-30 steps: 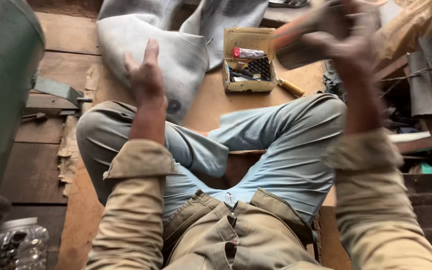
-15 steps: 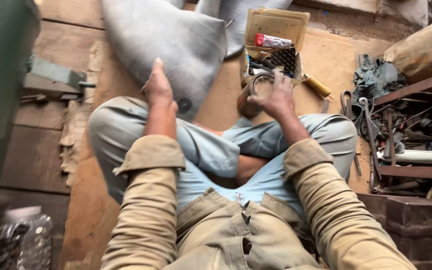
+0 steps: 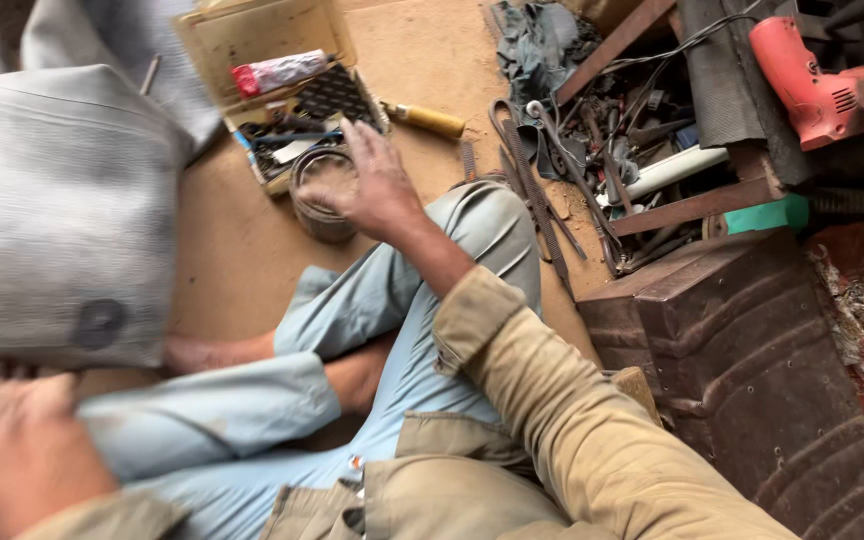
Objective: The person applies adhesive using a brush to a patch area on a large rubber inner tube, working on the floor near various tools.
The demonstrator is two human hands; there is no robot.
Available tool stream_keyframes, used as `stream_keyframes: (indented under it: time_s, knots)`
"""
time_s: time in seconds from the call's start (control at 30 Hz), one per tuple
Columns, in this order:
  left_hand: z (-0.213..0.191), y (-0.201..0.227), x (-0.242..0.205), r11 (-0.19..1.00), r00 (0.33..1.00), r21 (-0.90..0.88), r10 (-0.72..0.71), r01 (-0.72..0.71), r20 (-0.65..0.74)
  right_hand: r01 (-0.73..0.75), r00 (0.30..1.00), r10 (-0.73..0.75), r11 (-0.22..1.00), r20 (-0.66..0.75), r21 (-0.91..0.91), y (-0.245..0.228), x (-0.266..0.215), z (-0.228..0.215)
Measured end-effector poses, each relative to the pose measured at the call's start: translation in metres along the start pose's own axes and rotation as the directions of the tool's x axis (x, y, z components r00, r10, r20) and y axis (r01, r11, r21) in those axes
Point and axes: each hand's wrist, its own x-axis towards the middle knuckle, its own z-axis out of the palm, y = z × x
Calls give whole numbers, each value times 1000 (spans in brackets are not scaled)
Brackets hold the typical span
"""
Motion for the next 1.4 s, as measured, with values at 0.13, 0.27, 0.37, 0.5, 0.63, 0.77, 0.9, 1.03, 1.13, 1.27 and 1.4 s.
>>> stream_keyframes:
  time_s: [0.13,0.27,0.37,0.5,0.63,0.77,0.9,1.03,1.13,1.27,1.4]
  knots:
    - [13,-16,-27,1000,1000,-11,19,-19,-18,-76,960,145,958,-240,275,50,2,-50]
    - [40,-27,-35,1000,1000,6,3,-3,18,-291,884,366,918,-291,270,143,-12,-109]
    - [60,-28,-36,1000,999,13,2,-2,48,-529,834,527,848,-164,38,207,-43,-136]
    - [73,-26,-34,1000,998,27,-5,3,70,-711,703,657,640,-271,-293,278,-76,-154]
    - [83,-27,-32,999,995,39,-6,2,96,-804,549,680,589,-485,-85,348,-82,-190]
    - [94,-32,-35,999,994,46,-9,4,106,-788,390,693,592,-607,169,404,-76,-212]
    - [109,-34,-34,999,993,51,-5,-1,116,-700,533,621,705,-575,113,438,-62,-210]
    - [116,-33,-28,998,991,62,-2,-7,137,-698,713,580,645,-395,-312,454,-48,-204]
    - [116,-34,-27,998,990,59,9,-17,140,-632,764,580,584,-282,-510,456,-47,-207]
    - [100,-6,-38,992,992,59,104,-108,69,-468,866,451,582,-215,-665,444,-25,-200]
    - [105,6,-47,981,983,70,175,-179,50,-471,860,456,537,-229,-700,439,-25,-210]
